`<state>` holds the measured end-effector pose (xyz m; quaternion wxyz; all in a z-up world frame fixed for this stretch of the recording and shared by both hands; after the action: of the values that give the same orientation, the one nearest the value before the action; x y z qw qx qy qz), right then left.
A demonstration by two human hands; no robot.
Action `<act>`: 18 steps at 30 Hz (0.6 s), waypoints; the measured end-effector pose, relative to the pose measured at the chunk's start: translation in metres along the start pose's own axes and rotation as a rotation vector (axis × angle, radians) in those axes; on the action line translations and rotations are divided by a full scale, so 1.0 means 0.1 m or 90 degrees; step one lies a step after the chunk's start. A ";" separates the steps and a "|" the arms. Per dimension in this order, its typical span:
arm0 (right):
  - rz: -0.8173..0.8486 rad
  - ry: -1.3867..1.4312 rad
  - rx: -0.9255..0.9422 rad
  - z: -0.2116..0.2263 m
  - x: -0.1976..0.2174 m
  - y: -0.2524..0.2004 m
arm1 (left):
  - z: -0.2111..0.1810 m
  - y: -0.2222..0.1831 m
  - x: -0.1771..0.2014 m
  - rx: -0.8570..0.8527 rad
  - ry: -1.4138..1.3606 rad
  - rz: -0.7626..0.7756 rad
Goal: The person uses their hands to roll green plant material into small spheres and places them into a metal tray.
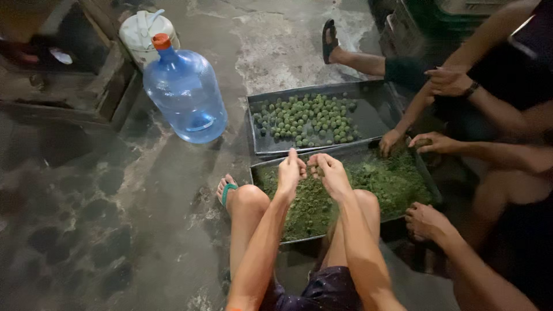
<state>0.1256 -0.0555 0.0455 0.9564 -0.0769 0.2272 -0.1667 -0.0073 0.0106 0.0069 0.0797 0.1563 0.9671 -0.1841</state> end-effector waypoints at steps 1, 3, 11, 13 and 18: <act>0.002 0.002 -0.001 0.05 -0.05 -0.04 | 0.06 0.03 0.00 0.000 0.001 -0.002; 0.032 -0.101 0.034 0.17 -0.13 -0.11 | 0.17 0.09 -0.02 -0.003 0.028 0.013; 0.209 -0.291 0.071 0.31 -0.27 -0.21 | 0.00 0.00 0.03 -0.066 0.362 -0.091; 0.240 -0.339 0.098 0.25 -0.23 -0.20 | -0.06 -0.05 0.02 -0.125 0.401 -0.098; 0.220 -0.386 0.147 0.18 -0.12 -0.18 | -0.10 -0.26 0.04 -0.132 0.417 -0.101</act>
<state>0.1182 -0.0669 0.0700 0.9967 0.0250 -0.0769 0.0029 -0.0206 -0.0072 0.0241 -0.2339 0.1229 0.9640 -0.0303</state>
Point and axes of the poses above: each hand's wrist, its own y-axis towards the middle knuckle, its own x-axis out of the back of the hand, z = x × y, the point moved 2 cm from there along y, towards the middle knuckle, and after that the axes turned 9 degrees about y, right-handed, at the moved point
